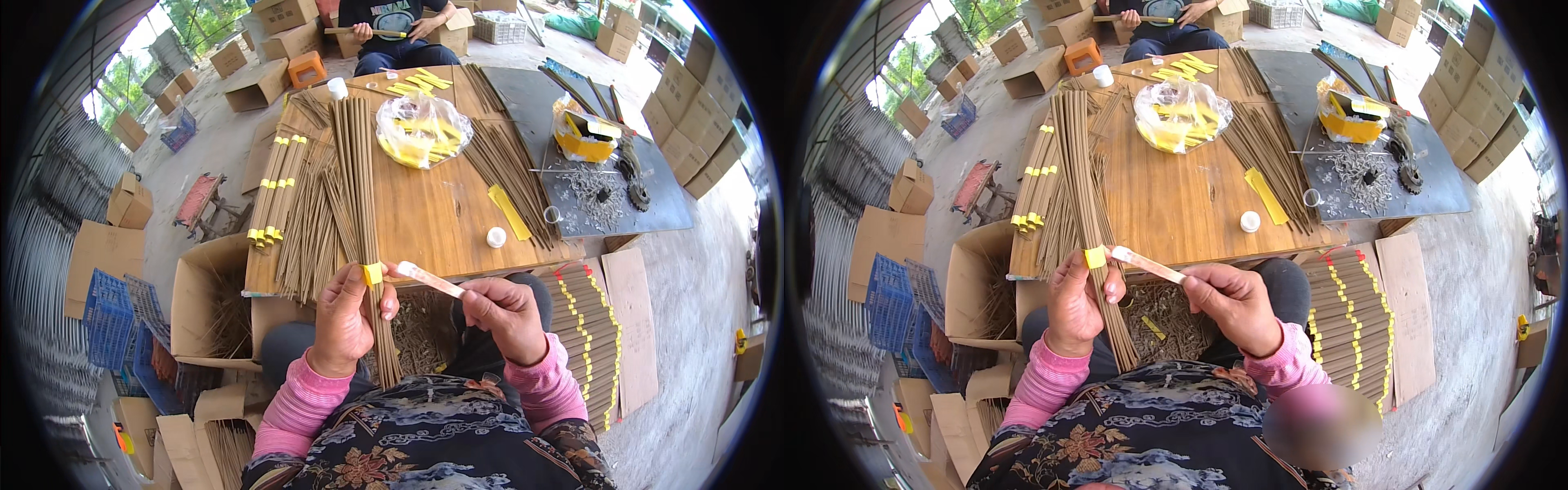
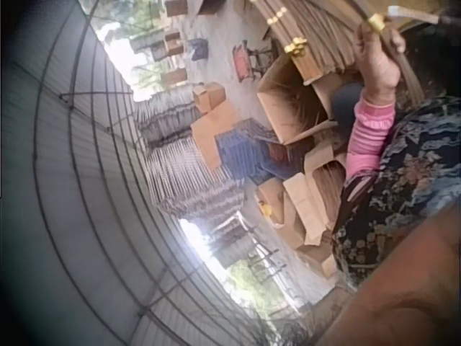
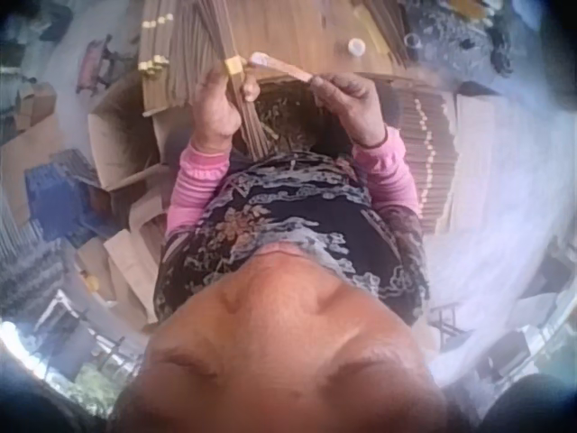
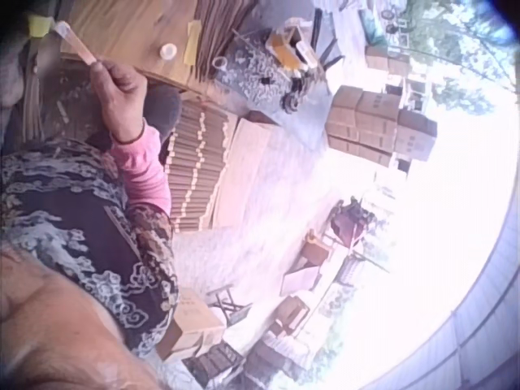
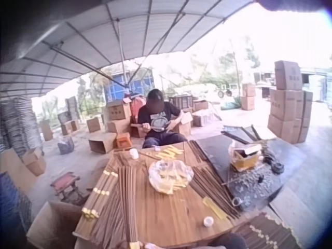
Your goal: The person gathers thin wooden sticks from a cardboard box, aligns them into a bundle, and secures the bundle with a yellow paper band. They apply glue to the band to fasten it and place the finished bundle on the table.
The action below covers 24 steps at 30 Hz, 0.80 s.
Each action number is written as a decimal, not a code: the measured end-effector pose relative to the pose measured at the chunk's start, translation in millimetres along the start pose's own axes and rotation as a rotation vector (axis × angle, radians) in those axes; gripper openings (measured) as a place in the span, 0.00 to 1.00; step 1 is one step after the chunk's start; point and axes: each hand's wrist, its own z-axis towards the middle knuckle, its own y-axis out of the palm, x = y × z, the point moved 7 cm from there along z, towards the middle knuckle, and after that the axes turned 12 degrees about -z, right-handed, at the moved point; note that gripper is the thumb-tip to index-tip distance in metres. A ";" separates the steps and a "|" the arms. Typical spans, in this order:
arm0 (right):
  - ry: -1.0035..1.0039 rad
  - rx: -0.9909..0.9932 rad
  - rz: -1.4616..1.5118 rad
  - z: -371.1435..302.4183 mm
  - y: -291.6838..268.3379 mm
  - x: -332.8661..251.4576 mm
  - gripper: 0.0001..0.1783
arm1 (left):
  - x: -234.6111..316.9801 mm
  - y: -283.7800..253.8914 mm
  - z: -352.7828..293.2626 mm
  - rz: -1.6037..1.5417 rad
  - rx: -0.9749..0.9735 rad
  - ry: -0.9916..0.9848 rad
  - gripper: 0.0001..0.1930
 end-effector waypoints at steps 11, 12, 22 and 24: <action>-0.357 0.053 -0.329 -1.4 38.4 -11.6 0.13 | 11.5 5.1 -17.4 -0.016 -0.035 0.041 0.15; -0.417 0.071 -0.393 -2.5 40.0 -15.5 0.14 | 11.9 4.5 -18.1 -0.029 -0.028 0.045 0.15; -0.415 0.046 -0.407 -5.1 44.6 -15.4 0.14 | 16.4 4.3 -20.5 -0.003 -0.023 0.088 0.14; -0.415 0.039 -0.412 -6.1 43.5 -13.9 0.14 | 17.8 5.6 -18.8 -0.010 -0.043 0.096 0.14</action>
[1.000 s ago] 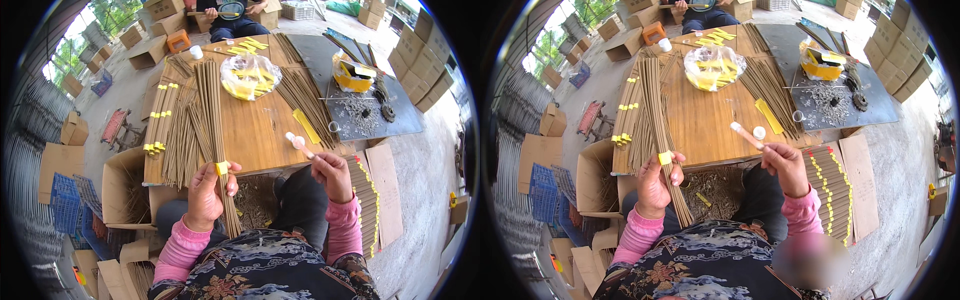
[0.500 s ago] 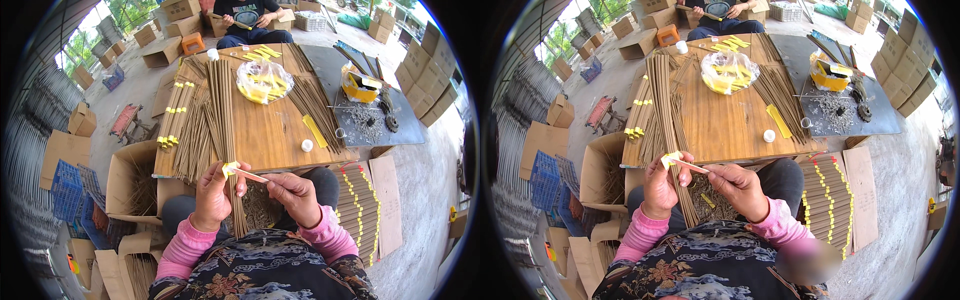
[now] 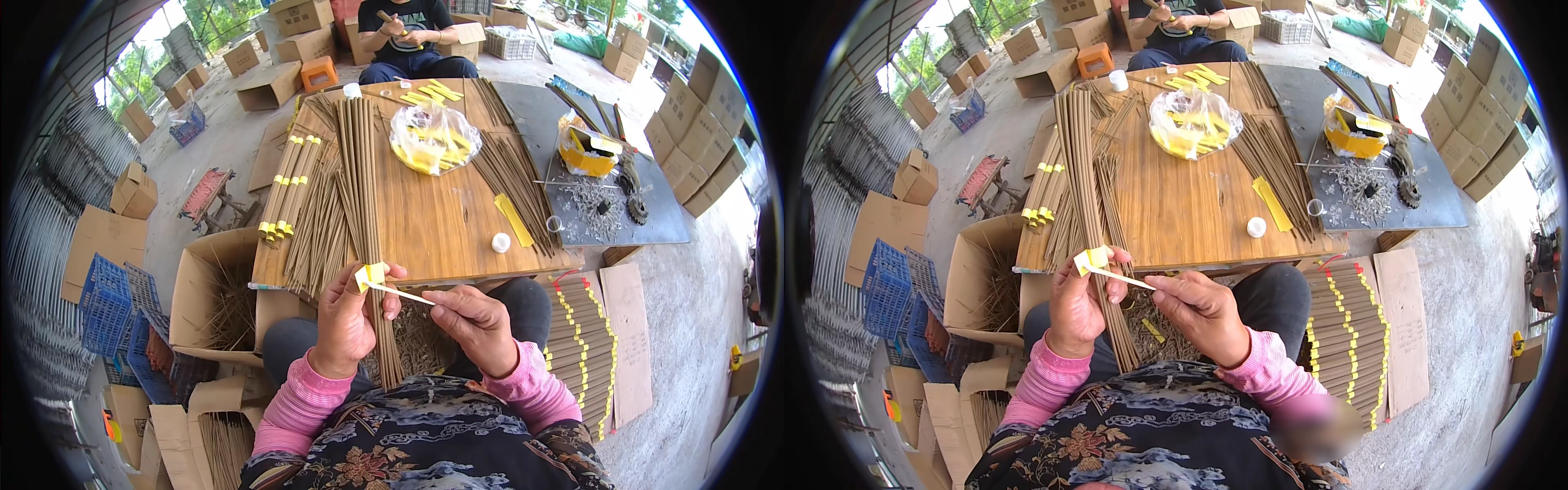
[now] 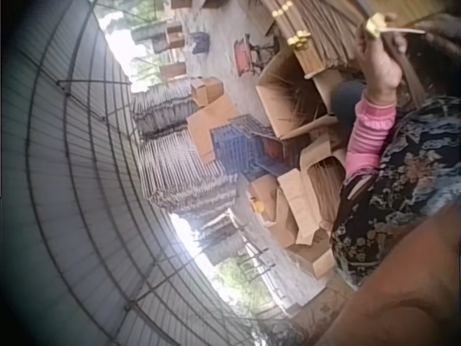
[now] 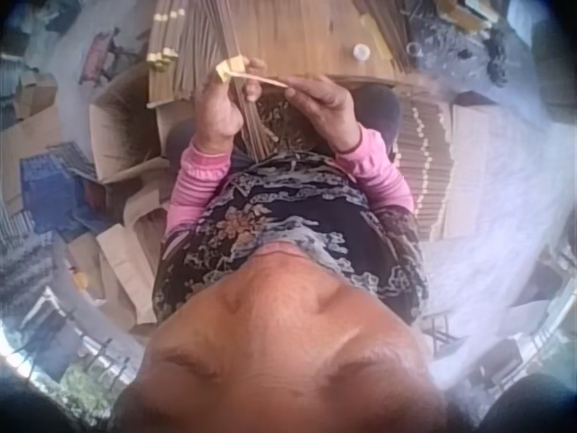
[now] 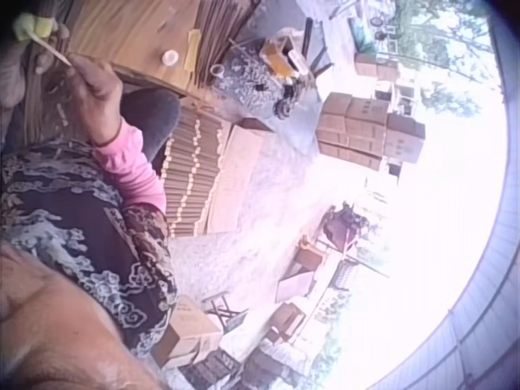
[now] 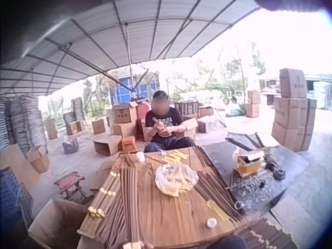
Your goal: The person gathers thin wooden sticks from a cardboard box, aligns them into a bundle, and secures the bundle with a yellow paper band. They apply glue to the band to fasten it and place the finished bundle on the table.
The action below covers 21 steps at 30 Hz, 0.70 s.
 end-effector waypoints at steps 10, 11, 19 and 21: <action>0.039 0.014 0.058 6.3 -1.2 -6.2 0.13 | -6.3 1.5 -2.0 0.005 0.014 -0.035 0.14; 0.030 0.020 0.058 6.8 -2.1 -6.6 0.13 | -5.3 2.4 -2.2 0.003 0.017 -0.034 0.14; 0.008 -0.033 0.037 3.1 -1.6 -9.2 0.13 | -0.6 3.1 -0.4 0.022 0.001 -0.014 0.15; 0.039 -0.023 0.062 1.8 -1.9 -6.8 0.13 | 1.6 3.1 0.2 0.038 -0.007 -0.001 0.15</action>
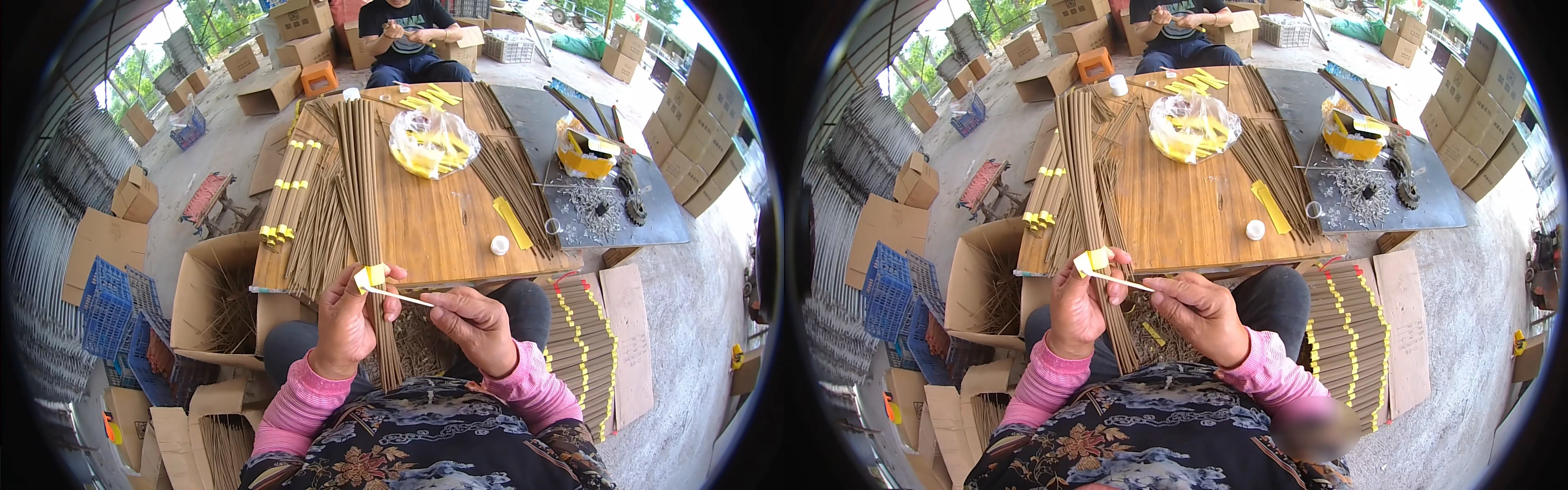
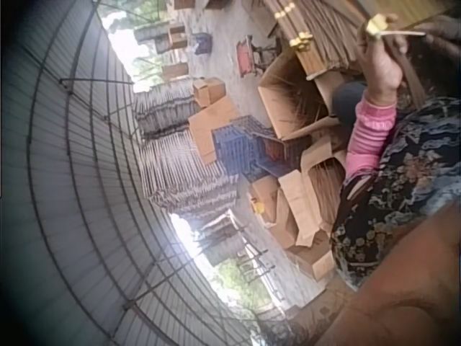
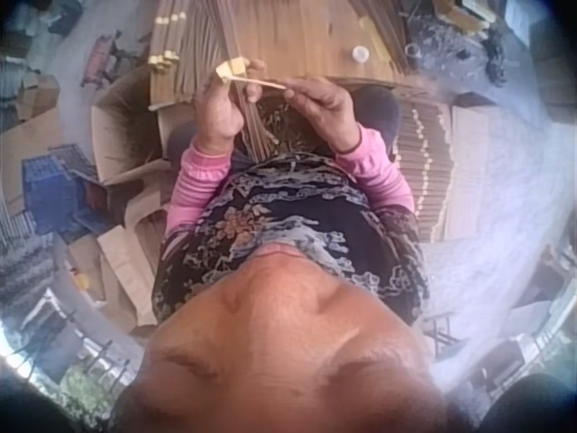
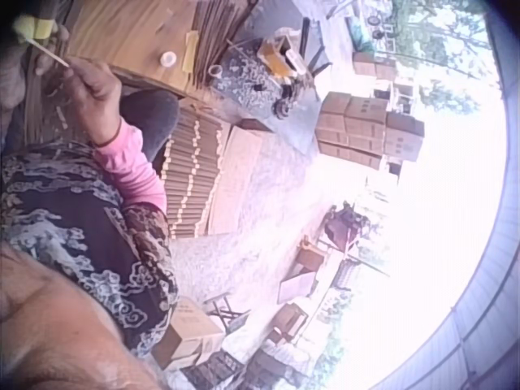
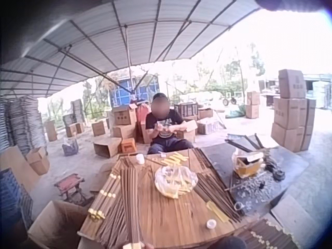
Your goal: The person gathers thin wooden sticks from a cardboard box, aligns them into a bundle, and secures the bundle with a yellow paper band. They apply glue to the band to fasten it and place the finished bundle on the table.
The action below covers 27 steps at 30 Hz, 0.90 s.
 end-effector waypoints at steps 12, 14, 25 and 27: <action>-0.027 0.043 0.026 7.5 -0.4 -2.0 0.13 | -4.8 4.8 -2.3 -0.015 0.005 -0.035 0.14; 0.009 0.031 0.029 7.4 -1.5 -0.7 0.13 | -4.0 4.0 -2.6 -0.003 0.026 -0.038 0.14; -0.046 0.029 -0.011 1.2 -8.1 2.4 0.14 | 4.9 2.8 -0.3 -0.024 -0.002 -0.025 0.15; -0.050 0.050 -0.024 3.4 -10.3 0.8 0.15 | 3.8 3.3 0.0 -0.032 0.000 -0.035 0.16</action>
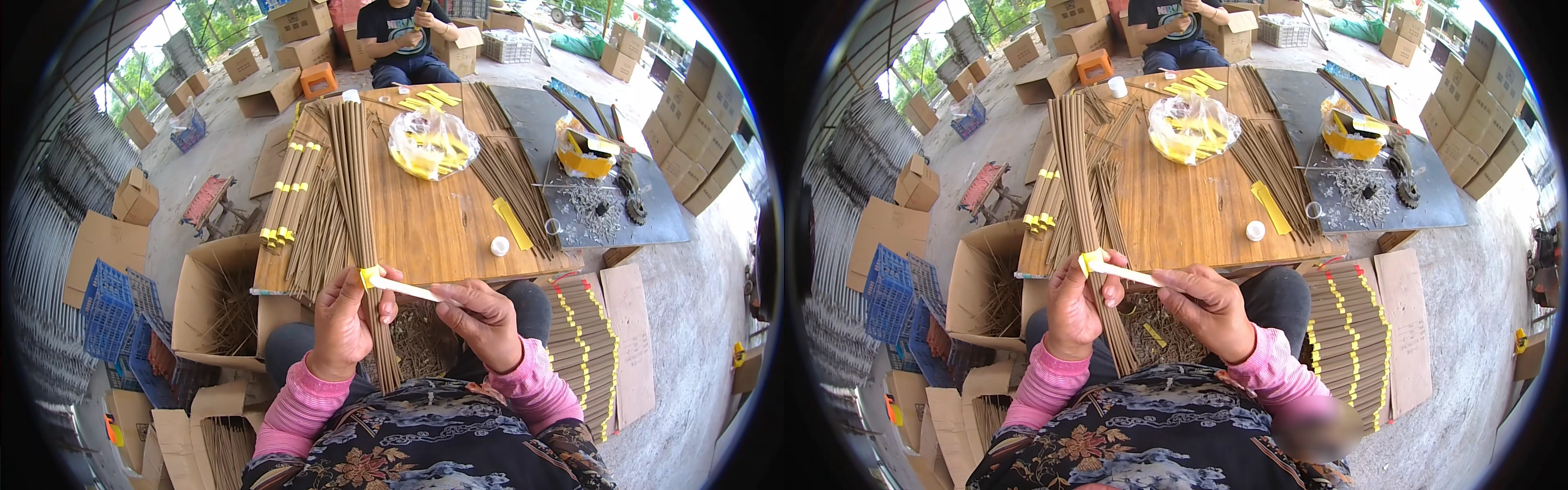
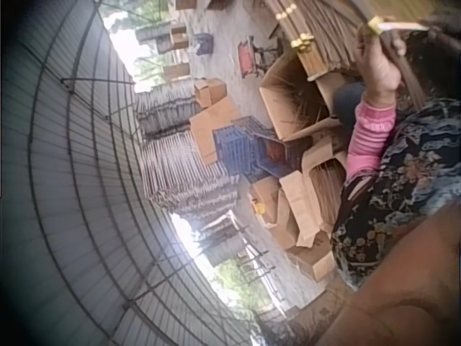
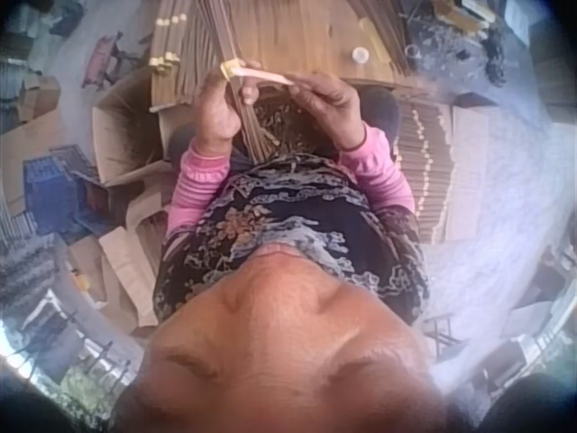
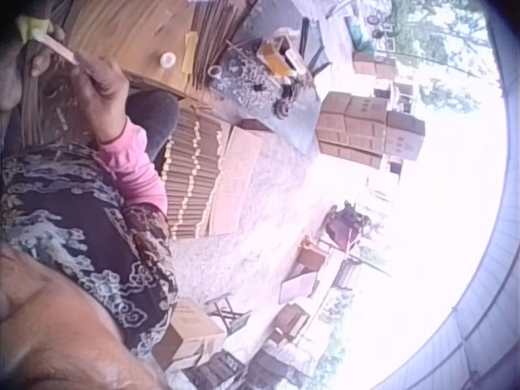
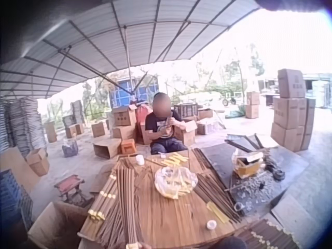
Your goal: The person gathers thin wooden sticks from a cardboard box, aligns them into a bundle, and secures the bundle with a yellow paper band. They apply glue to the band to fasten it and place the finished bundle on the table.
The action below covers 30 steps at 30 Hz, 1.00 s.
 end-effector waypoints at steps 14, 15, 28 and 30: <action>-0.109 0.107 -0.212 6.3 -15.0 -5.5 0.16 | -9.8 -5.0 3.6 0.014 0.003 -0.065 0.16; -0.111 0.119 -0.213 6.4 -16.8 -4.3 0.16 | -9.6 -4.9 4.9 0.021 0.011 -0.058 0.16; -0.087 0.094 -0.201 9.3 -21.0 5.1 0.15 | -14.6 -8.4 16.8 0.043 0.055 -0.029 0.15; -0.093 0.073 -0.206 11.4 -18.1 5.1 0.15 | -14.4 -6.4 18.4 0.066 0.048 -0.002 0.15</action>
